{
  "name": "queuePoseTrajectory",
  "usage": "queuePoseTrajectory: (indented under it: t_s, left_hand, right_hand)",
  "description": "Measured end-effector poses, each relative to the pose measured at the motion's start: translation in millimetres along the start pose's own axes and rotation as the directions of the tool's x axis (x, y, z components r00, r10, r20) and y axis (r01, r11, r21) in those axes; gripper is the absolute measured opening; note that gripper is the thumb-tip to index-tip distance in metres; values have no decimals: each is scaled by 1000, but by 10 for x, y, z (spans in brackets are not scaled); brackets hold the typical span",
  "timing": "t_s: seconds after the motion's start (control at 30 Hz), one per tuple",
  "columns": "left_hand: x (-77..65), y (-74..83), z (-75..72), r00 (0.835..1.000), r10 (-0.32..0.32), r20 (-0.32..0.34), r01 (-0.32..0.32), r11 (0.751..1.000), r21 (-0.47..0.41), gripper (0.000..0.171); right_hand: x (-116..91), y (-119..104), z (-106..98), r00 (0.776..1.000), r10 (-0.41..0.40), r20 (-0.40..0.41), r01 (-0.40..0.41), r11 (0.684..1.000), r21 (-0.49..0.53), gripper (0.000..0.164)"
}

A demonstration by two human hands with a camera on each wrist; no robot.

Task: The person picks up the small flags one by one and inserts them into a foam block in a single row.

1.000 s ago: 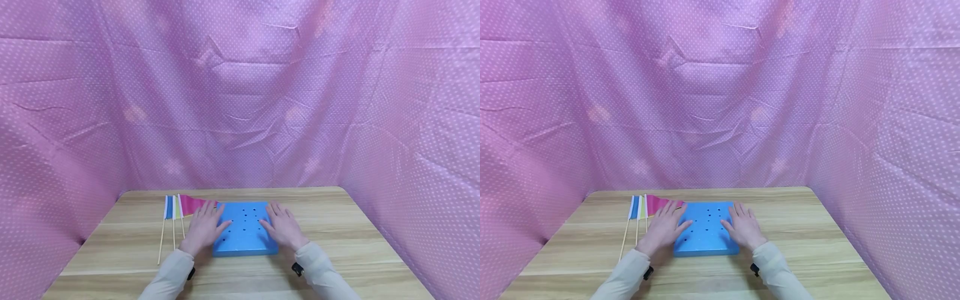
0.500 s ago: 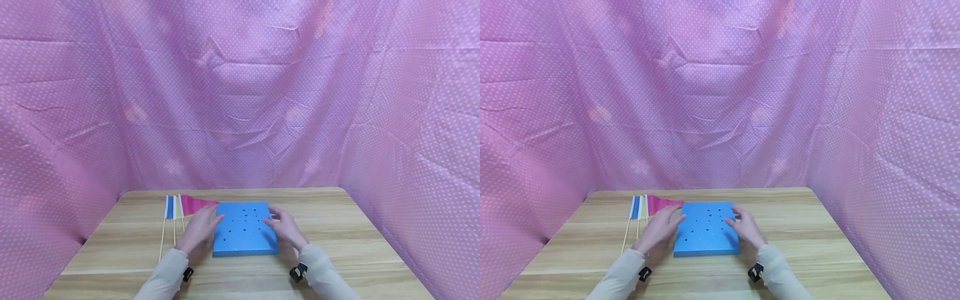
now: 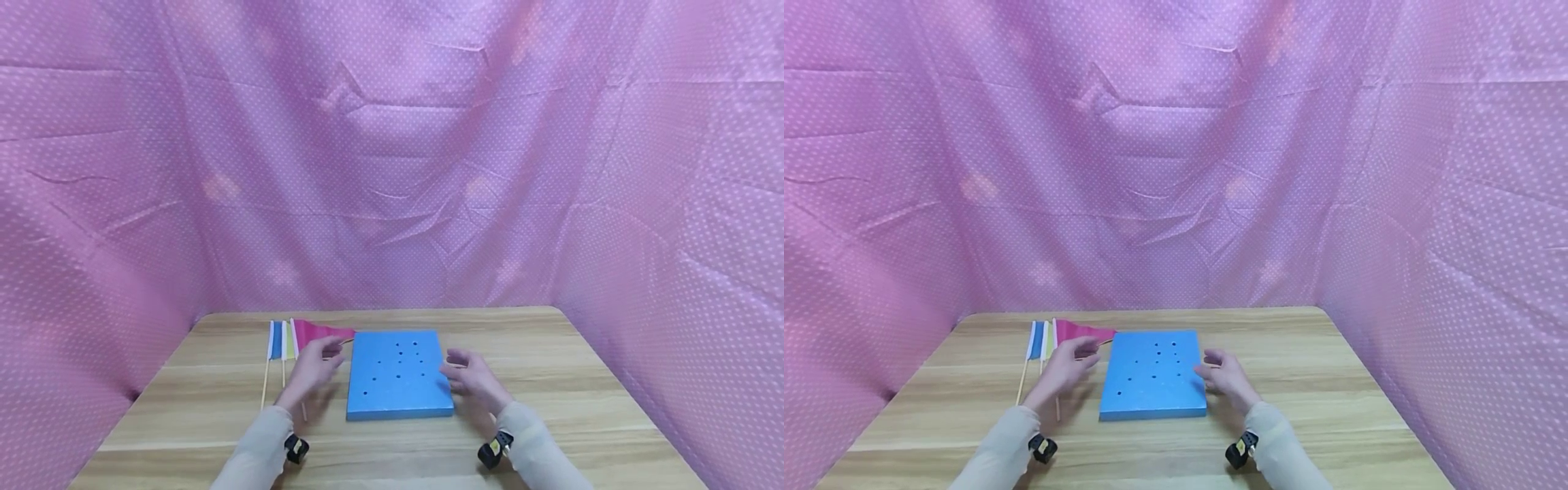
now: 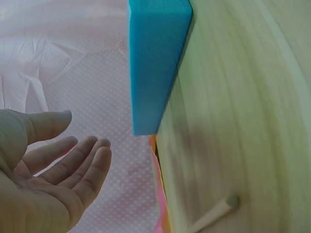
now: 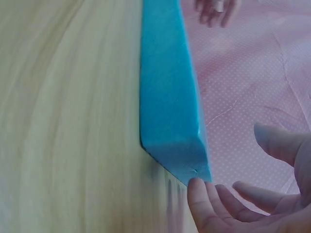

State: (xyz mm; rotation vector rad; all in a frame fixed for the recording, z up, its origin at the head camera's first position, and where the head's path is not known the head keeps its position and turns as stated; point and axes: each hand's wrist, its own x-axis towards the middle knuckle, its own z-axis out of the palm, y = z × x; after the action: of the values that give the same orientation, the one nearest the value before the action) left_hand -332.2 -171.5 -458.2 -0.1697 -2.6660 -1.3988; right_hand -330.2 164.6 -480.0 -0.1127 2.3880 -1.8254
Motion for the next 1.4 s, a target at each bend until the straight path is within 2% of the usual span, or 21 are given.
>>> queuePoseTrajectory:
  t_s: [0.13,0.27,0.37,0.57,0.7,0.9,1.13,1.4]
  left_hand:
    - [5,-80,-44,999,-36,19,36,998,-47,43]
    - [12,-170,-100,999,-28,25,31,996,-86,41]
    - [19,-241,-162,999,-41,35,44,993,-114,40]
    - [24,-332,-303,992,-112,49,120,971,-205,40]
    - [32,-362,-373,992,-112,53,122,950,-286,40]
    - [48,-423,-452,984,-164,70,177,940,-293,43]
    - [69,-540,-545,988,-147,43,153,934,-323,43]
    - [70,-653,-601,975,-218,36,218,919,-328,48]
  right_hand:
    - [-29,41,-25,997,65,38,-65,998,4,66]
    - [-55,70,-28,994,99,37,-99,995,-22,66]
    - [-72,80,-25,994,96,51,-94,995,-32,65]
    - [-79,83,-30,994,73,81,-70,997,-36,66]
    - [-72,95,-43,992,75,103,-73,997,-24,68]
    - [-69,129,-55,989,90,121,-88,996,-18,72]
    - [-92,139,-44,989,93,112,-91,996,-27,72]
    - [-103,153,-53,991,85,105,-84,996,-17,70]
